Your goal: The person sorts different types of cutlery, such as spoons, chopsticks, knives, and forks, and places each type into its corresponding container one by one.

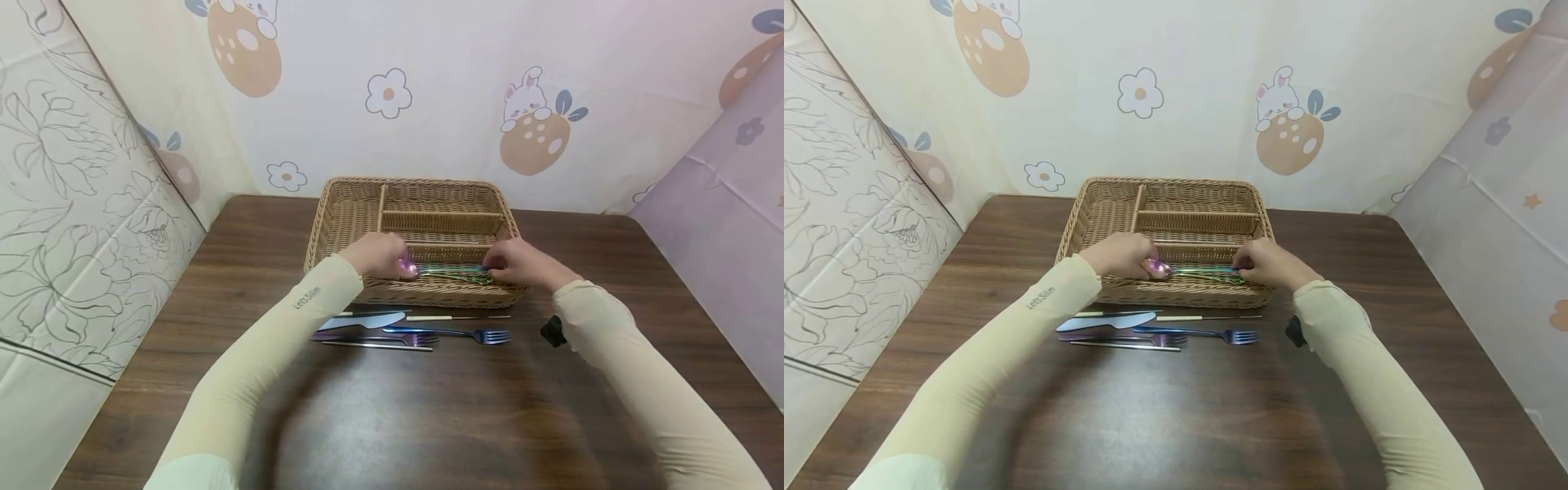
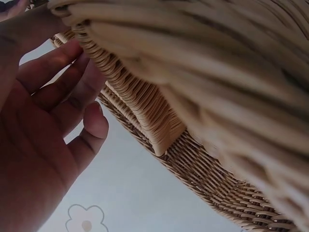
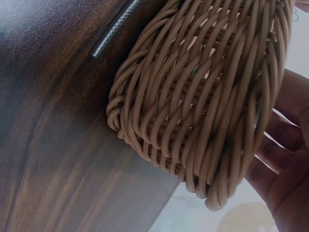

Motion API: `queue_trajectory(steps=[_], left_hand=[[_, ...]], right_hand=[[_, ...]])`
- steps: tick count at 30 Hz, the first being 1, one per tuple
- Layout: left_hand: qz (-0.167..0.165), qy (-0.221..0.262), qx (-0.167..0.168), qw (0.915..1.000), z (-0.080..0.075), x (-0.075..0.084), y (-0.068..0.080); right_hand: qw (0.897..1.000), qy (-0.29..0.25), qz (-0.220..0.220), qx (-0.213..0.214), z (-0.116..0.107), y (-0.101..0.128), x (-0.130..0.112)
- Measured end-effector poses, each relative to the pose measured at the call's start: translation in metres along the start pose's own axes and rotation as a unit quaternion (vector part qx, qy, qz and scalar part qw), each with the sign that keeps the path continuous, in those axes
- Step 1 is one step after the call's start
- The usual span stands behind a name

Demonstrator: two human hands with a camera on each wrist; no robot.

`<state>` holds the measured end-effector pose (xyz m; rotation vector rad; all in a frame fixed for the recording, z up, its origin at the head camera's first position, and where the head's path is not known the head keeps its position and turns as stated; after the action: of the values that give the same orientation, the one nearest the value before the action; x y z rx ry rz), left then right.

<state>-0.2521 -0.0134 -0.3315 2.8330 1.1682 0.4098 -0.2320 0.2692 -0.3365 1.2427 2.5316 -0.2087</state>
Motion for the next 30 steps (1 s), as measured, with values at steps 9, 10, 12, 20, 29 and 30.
queue_trajectory(steps=[9, 10, 12, 20, 29, 30], left_hand=[[-0.005, -0.013, -0.020, 0.9997, 0.007, -0.001, -0.007], [-0.006, -0.015, -0.021, 0.9996, 0.008, -0.001, -0.007], [-0.007, -0.020, -0.023, 0.9995, 0.008, 0.000, -0.007], [-0.001, -0.055, -0.020, 0.9983, 0.009, 0.002, -0.011], [-0.010, -0.049, -0.033, 0.9982, 0.012, 0.000, -0.012], [-0.011, -0.047, -0.034, 0.9982, 0.012, 0.000, -0.012]], right_hand=[[0.999, 0.020, 0.015, -0.046, 0.009, -0.009, 0.004], [0.998, 0.023, 0.017, -0.050, 0.009, -0.009, 0.004], [0.998, 0.026, 0.020, -0.056, 0.011, -0.011, 0.004], [0.996, 0.037, 0.021, -0.075, 0.016, -0.012, 0.007], [0.995, 0.037, 0.019, -0.086, 0.017, -0.016, 0.005], [0.995, 0.038, 0.020, -0.087, 0.017, -0.016, 0.005]])
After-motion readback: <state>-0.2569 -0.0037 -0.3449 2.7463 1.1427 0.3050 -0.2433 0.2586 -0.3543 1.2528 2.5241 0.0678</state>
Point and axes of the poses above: each hand's wrist, its own y-axis away from the middle knuckle, its own z-axis out of the palm, x = y × z, the point moved 1 cm from there along -y, towards the middle knuckle
